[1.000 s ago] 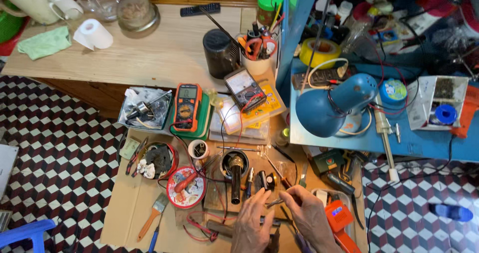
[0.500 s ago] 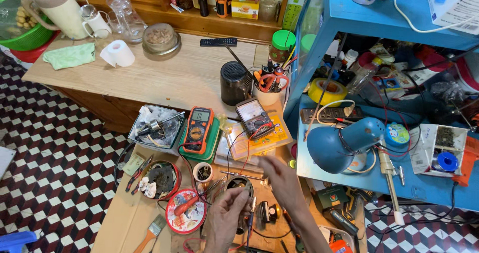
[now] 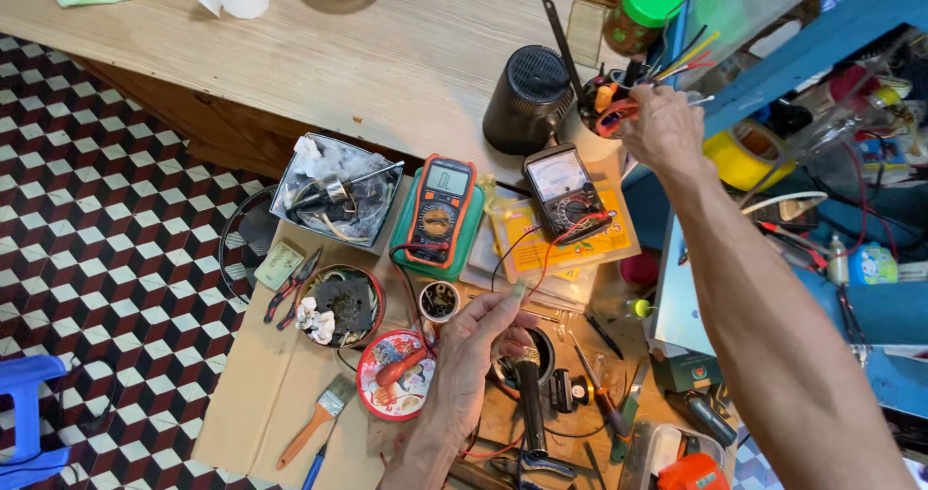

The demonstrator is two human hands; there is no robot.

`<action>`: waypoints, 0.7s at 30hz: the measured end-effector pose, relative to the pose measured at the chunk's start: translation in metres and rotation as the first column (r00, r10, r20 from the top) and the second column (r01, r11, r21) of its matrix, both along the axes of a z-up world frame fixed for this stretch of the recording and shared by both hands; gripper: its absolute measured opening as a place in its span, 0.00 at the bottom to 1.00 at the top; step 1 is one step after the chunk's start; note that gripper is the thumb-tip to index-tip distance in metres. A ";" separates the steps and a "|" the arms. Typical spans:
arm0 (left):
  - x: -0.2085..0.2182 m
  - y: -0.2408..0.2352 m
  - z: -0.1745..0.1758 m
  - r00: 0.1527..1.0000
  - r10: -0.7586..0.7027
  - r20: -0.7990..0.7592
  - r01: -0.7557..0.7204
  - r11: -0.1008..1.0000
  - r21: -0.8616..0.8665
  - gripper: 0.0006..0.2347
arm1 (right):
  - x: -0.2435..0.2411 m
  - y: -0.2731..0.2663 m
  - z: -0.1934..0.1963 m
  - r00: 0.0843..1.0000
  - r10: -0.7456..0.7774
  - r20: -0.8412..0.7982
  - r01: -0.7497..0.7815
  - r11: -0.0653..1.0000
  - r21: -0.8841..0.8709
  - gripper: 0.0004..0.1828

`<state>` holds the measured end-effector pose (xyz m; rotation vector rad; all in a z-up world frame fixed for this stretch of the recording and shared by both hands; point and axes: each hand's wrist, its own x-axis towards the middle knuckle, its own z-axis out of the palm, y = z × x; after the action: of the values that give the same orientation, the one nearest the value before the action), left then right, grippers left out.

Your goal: The person works at a cluttered workbench, using a screwdriver to adjust a small cylindrical component, then strips and twists wires with pliers. They repeatedly test connections with a multimeter and reassemble the component, handling wires and tools throughout.

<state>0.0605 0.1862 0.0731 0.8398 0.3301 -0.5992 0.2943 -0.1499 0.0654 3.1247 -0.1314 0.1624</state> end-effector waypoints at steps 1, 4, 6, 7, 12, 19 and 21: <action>0.005 0.004 -0.001 1.000 -0.008 -0.015 0.008 1.000 -0.013 0.13 | 0.005 -0.002 0.000 1.000 0.015 -0.027 -0.016 0.999 -0.050 0.21; 0.015 0.012 -0.009 0.998 -0.046 -0.049 0.044 0.998 -0.045 0.13 | 0.016 -0.006 0.002 0.993 -0.007 -0.114 -0.011 0.987 -0.159 0.17; 0.017 0.016 -0.016 0.995 -0.070 -0.070 0.067 0.996 -0.052 0.14 | 0.021 -0.006 0.004 0.979 -0.084 -0.187 0.049 0.981 -0.185 0.17; 0.018 0.017 -0.019 0.996 -0.080 -0.035 0.078 0.996 -0.052 0.14 | 0.022 -0.006 0.009 0.973 -0.098 -0.207 0.055 0.978 -0.201 0.17; 0.014 0.013 -0.029 0.992 -0.089 0.086 0.087 0.996 0.034 0.13 | 0.020 -0.006 0.055 0.984 -0.050 -0.173 0.007 0.970 -0.244 0.17; -0.012 0.000 -0.029 0.982 -0.073 0.174 0.028 0.968 0.248 0.15 | -0.004 -0.003 0.098 0.991 -0.049 -0.122 0.023 0.978 -0.207 0.14; -0.022 -0.006 -0.018 0.974 -0.057 0.217 -0.013 0.951 0.309 0.18 | -0.012 -0.002 0.106 0.995 -0.056 -0.079 0.043 0.987 -0.152 0.13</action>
<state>0.0390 0.1798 0.0550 1.2038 0.2100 -0.4732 0.2821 -0.1515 0.1713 2.9690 -0.1865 0.0392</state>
